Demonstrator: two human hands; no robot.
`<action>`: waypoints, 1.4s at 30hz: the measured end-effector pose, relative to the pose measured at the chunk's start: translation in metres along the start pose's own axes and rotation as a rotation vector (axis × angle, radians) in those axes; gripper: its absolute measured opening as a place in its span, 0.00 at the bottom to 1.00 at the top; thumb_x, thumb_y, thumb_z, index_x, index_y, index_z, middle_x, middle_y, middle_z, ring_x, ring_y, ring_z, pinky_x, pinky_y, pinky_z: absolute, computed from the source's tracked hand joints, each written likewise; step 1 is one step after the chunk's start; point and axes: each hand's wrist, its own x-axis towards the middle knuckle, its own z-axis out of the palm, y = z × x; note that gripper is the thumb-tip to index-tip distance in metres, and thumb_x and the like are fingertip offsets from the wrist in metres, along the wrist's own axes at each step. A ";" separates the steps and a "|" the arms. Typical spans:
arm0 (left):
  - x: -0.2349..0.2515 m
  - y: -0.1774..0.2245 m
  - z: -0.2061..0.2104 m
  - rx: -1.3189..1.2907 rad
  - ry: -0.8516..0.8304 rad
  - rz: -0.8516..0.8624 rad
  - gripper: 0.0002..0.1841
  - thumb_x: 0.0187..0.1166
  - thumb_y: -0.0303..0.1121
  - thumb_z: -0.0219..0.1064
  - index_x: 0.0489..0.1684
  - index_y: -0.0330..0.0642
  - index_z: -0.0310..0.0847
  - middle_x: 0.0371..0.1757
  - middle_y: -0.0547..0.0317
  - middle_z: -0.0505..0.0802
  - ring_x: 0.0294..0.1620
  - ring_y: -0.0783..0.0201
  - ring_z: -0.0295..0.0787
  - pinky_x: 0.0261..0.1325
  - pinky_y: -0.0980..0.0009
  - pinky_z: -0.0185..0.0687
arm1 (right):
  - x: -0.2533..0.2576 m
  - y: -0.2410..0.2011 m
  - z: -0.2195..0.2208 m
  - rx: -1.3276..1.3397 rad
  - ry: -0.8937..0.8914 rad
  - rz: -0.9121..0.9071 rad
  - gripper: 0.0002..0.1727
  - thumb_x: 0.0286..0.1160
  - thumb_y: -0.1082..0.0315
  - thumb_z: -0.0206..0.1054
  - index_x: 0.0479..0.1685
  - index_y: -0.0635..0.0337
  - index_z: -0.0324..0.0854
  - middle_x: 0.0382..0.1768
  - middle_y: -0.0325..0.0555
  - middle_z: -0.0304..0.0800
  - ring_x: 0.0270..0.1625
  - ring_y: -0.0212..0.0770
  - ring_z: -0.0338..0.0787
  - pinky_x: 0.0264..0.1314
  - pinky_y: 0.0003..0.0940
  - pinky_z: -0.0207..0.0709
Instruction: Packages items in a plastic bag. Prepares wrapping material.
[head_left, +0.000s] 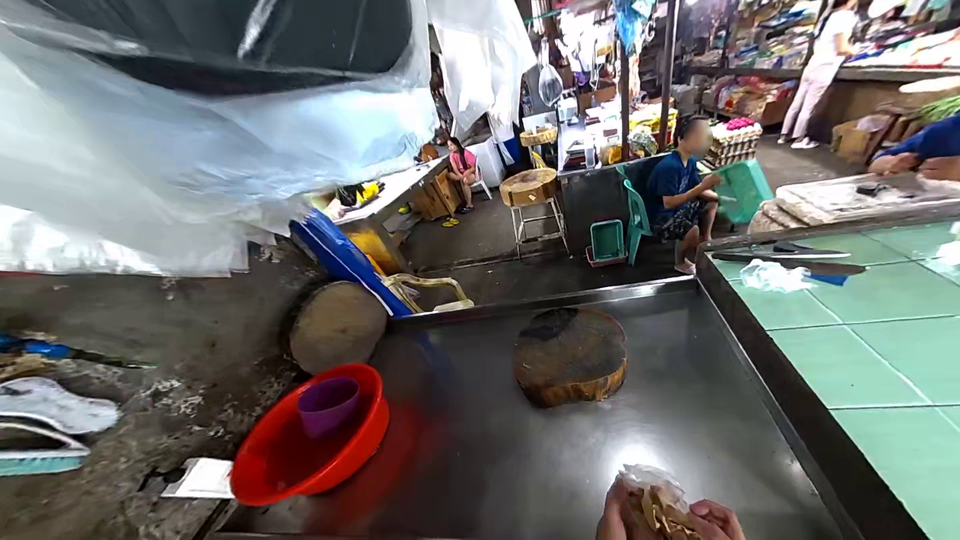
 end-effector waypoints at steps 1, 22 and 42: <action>-0.001 0.006 0.000 0.009 -0.020 -0.027 0.38 0.85 0.71 0.43 0.71 0.50 0.78 0.56 0.48 0.94 0.54 0.49 0.92 0.53 0.44 0.88 | -0.001 -0.002 0.005 -0.044 0.022 -0.037 0.11 0.73 0.73 0.73 0.50 0.69 0.90 0.59 0.60 0.82 0.64 0.43 0.83 0.70 0.35 0.80; 0.013 -0.033 0.075 -0.248 -0.032 0.238 0.30 0.92 0.60 0.40 0.67 0.48 0.79 0.52 0.53 0.95 0.51 0.56 0.93 0.48 0.55 0.91 | 0.073 0.019 -0.074 -0.403 -0.508 -0.053 0.38 0.68 0.42 0.77 0.78 0.48 0.79 0.66 0.59 0.84 0.70 0.62 0.81 0.70 0.64 0.76; -0.004 0.026 0.085 -0.283 0.083 0.553 0.23 0.94 0.51 0.45 0.73 0.48 0.71 0.52 0.52 0.92 0.48 0.59 0.93 0.46 0.60 0.92 | 0.172 -0.057 -0.043 -0.568 -0.894 -0.297 0.37 0.64 0.44 0.80 0.78 0.41 0.78 0.68 0.54 0.83 0.67 0.60 0.83 0.62 0.63 0.79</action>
